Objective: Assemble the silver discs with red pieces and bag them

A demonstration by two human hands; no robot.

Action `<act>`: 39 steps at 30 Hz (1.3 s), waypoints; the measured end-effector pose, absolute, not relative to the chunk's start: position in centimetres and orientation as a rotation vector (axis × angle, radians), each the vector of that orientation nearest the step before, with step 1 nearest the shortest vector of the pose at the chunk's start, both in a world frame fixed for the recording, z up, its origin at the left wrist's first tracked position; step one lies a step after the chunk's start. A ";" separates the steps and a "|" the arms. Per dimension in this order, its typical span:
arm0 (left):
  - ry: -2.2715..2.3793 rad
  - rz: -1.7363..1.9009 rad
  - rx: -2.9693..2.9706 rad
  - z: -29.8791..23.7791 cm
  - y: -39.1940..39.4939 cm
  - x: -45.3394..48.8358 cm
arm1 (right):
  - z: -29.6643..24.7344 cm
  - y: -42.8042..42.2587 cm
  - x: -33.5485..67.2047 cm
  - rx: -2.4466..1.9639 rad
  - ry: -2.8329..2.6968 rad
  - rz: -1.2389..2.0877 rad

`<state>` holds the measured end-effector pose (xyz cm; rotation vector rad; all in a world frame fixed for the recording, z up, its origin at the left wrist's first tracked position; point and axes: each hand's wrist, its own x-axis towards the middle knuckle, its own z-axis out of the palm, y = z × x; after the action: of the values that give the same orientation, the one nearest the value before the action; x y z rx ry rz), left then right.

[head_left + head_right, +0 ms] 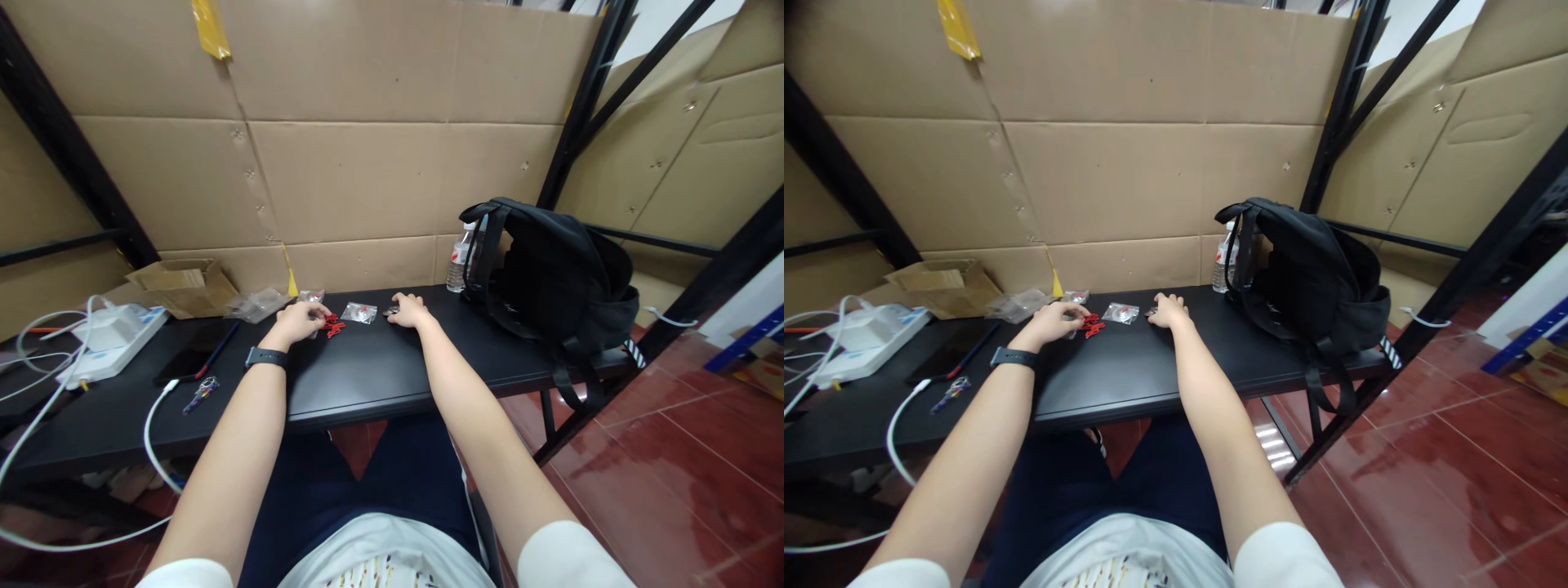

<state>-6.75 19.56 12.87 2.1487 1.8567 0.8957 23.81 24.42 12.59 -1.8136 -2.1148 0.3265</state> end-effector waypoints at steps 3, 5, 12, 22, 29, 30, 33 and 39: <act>1.855 0.657 2.302 13.2 19.2 -5.3 | 12.5 24.6 23.9 -1.790 -2.118 0.346; 1.864 0.567 2.344 13.3 19.0 -4.6 | 12.4 24.9 24.0 -1.754 -2.119 0.368; 1.852 0.553 2.354 13.2 18.8 -4.0 | 12.1 25.9 24.2 -1.633 -2.058 0.467; 1.699 0.762 2.384 12.9 18.9 -3.3 | 12.8 25.2 24.0 -1.472 -1.944 0.527; 1.373 1.177 2.286 13.4 18.9 -1.3 | 13.6 23.7 21.9 -0.973 -1.834 0.890; 1.333 1.228 2.243 13.4 18.9 -1.1 | 13.6 23.5 21.6 -0.890 -1.797 0.989; 1.278 1.323 2.097 13.0 19.0 -0.8 | 13.7 23.0 20.9 -0.754 -1.735 1.171; 1.325 1.289 2.061 12.5 19.4 -0.6 | 13.9 22.3 20.5 -0.644 -1.717 1.261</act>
<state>-0.59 19.36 12.47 2.0610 1.3249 1.2891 20.48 22.32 13.89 -0.6444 -1.7165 1.2612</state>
